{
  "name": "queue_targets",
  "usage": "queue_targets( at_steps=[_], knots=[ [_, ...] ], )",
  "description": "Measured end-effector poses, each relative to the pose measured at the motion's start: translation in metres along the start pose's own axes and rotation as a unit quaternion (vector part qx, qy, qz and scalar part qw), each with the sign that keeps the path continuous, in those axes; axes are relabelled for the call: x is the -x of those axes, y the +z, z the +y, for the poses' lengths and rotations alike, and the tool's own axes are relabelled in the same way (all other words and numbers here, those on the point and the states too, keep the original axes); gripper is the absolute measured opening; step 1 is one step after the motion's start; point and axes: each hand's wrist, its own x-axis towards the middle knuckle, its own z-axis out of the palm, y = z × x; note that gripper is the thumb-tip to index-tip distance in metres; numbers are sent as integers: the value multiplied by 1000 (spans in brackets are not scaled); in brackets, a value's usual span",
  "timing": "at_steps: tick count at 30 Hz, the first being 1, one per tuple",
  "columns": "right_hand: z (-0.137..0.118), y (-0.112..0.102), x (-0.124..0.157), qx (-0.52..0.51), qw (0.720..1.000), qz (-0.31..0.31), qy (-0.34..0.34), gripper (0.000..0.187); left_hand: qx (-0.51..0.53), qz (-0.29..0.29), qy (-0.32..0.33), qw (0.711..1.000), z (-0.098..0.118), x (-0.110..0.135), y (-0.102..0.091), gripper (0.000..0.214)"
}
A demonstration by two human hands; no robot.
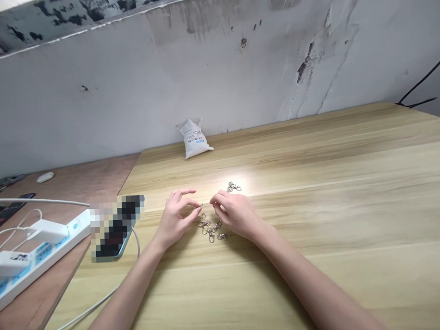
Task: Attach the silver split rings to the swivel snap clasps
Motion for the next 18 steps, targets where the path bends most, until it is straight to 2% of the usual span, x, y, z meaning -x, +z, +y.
queue_targets(
  at_steps=[3,7,12,18],
  knots=[
    [3,-5,1,1,999,-30,-20,15,0,-10,-6,1000,-2,0,1,5],
    [3,-16,4,-15,995,-102,-17,13,-4,-11,-1,1000,-2,1,1,5],
    [-6,-21,4,1,984,-177,19,4,-7,-10,-9,1000,0,1,0,4],
    [-19,-16,3,30,970,-233,61,11,-7,-6,-11,1000,2,1,0,5]
  ],
)
